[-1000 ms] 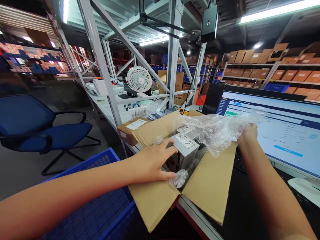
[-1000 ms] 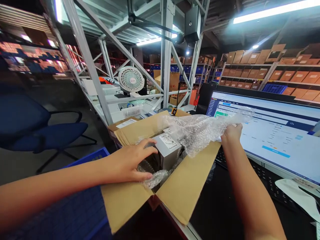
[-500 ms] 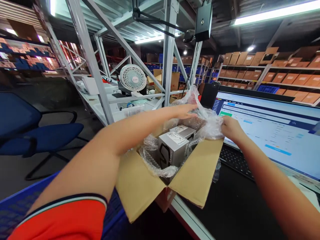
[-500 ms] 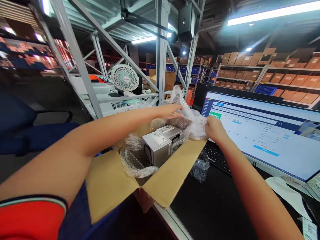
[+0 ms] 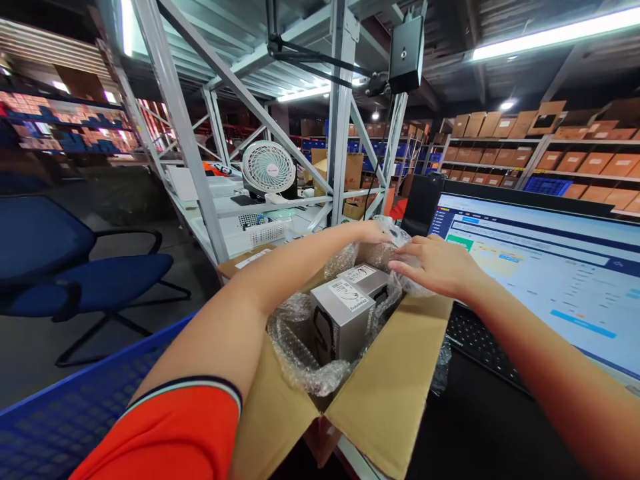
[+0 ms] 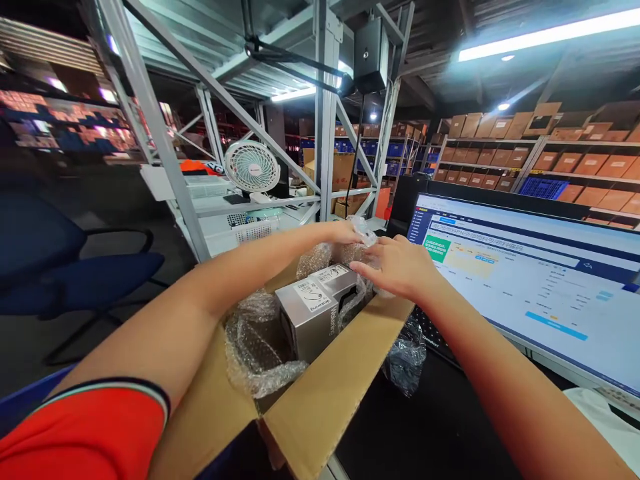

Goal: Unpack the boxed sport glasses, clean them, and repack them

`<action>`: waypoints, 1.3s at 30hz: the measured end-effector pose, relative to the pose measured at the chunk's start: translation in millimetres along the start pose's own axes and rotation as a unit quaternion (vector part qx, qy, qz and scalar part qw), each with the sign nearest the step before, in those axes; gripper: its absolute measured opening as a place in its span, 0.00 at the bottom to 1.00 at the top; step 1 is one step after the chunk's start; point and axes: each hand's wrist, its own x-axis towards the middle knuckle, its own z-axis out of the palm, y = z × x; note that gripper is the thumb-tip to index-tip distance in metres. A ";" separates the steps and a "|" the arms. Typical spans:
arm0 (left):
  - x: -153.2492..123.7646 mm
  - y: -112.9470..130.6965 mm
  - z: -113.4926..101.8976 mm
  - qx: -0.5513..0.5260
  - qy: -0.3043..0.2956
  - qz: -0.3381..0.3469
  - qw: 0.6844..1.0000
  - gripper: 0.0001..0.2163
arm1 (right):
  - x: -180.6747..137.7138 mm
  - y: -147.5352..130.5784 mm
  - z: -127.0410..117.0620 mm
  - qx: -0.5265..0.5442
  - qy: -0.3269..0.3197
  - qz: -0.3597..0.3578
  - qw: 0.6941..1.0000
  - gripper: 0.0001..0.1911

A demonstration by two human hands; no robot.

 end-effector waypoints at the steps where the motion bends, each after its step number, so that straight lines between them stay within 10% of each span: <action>1: -8.5 5.2 -0.1 0.015 0.044 -0.015 0.999 0.13 | 5.2 2.9 3.6 0.010 -0.005 0.030 0.999 0.21; 5: -38.5 34.3 -1.5 0.111 0.224 0.098 0.963 0.21 | 27.2 28.8 28.0 0.149 -0.048 0.060 0.986 0.27; 9: -34.8 48.3 -0.7 0.112 0.057 0.308 0.943 0.31 | 35.8 53.6 46.1 0.376 -0.133 0.039 0.916 0.34; 16: -2.3 12.8 14.0 -0.064 -0.170 0.240 0.954 0.43 | 8.2 52.4 45.3 0.394 -0.055 -0.107 0.911 0.28; 22: 5.4 10.6 17.7 -0.050 -0.156 0.197 0.966 0.28 | -15.3 52.8 34.7 0.333 -0.022 -0.057 0.941 0.32; 27: 11.2 6.0 16.4 -0.050 -0.145 0.191 0.970 0.14 | -41.7 13.1 -17.4 0.118 0.183 -0.016 0.976 0.31; 31: 20.2 8.4 16.6 -0.044 -0.132 0.188 0.972 0.17 | -12.0 -48.7 -29.6 0.152 -0.039 -0.258 0.953 0.47; 34: 32.0 10.7 20.4 -0.029 -0.118 0.188 0.975 0.19 | 24.2 -79.1 -5.7 0.145 -0.169 -0.313 0.923 0.57; 39: 40.1 6.2 26.4 0.003 -0.067 0.184 0.981 0.20 | 10.5 -87.6 16.4 0.186 -0.130 -0.330 0.916 0.56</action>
